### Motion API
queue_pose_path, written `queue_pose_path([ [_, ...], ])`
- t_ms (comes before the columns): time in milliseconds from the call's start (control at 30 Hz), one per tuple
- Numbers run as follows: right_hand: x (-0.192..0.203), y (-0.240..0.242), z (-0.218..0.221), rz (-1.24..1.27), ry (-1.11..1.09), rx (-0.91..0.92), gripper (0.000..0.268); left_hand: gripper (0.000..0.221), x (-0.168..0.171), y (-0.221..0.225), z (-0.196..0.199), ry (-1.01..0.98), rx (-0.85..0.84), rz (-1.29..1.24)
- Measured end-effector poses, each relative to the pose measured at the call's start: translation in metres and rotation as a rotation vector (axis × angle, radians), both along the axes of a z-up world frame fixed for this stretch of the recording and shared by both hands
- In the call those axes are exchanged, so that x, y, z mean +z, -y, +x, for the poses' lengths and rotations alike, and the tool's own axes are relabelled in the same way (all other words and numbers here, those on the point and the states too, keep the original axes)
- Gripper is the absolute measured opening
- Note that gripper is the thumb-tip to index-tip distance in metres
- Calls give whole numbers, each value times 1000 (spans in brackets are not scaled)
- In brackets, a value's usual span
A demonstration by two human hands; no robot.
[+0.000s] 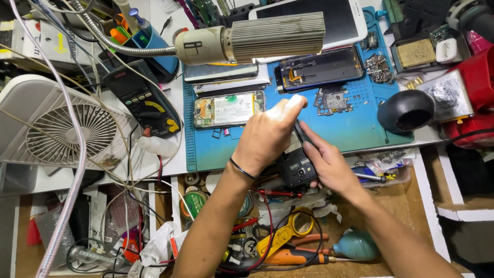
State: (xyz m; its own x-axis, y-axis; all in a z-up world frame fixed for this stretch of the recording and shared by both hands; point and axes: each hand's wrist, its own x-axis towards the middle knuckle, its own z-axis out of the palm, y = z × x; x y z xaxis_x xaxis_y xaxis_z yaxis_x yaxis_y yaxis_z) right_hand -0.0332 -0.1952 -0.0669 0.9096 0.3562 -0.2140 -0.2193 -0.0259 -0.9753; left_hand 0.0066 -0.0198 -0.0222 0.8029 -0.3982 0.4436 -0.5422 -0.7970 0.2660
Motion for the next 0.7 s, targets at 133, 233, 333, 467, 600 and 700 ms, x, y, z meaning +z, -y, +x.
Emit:
queue_pose_path([
  [133,4,2,-3,-221,71,-22,48,51,-2,2,-2,9,9,4],
  [233,12,2,-6,-338,246,-13,48,53,-3,2,-2,34,12,12],
  [333,15,2,-7,-373,241,1,49,54,-2,2,-3,33,15,11],
  [467,16,2,-9,-455,221,34,50,55,-2,3,-6,6,10,34],
  [600,5,1,-9,-496,167,70,52,53,-5,4,-7,-19,-10,62],
  [700,-11,0,-7,-440,146,97,54,55,-11,-1,-6,-54,12,53],
])
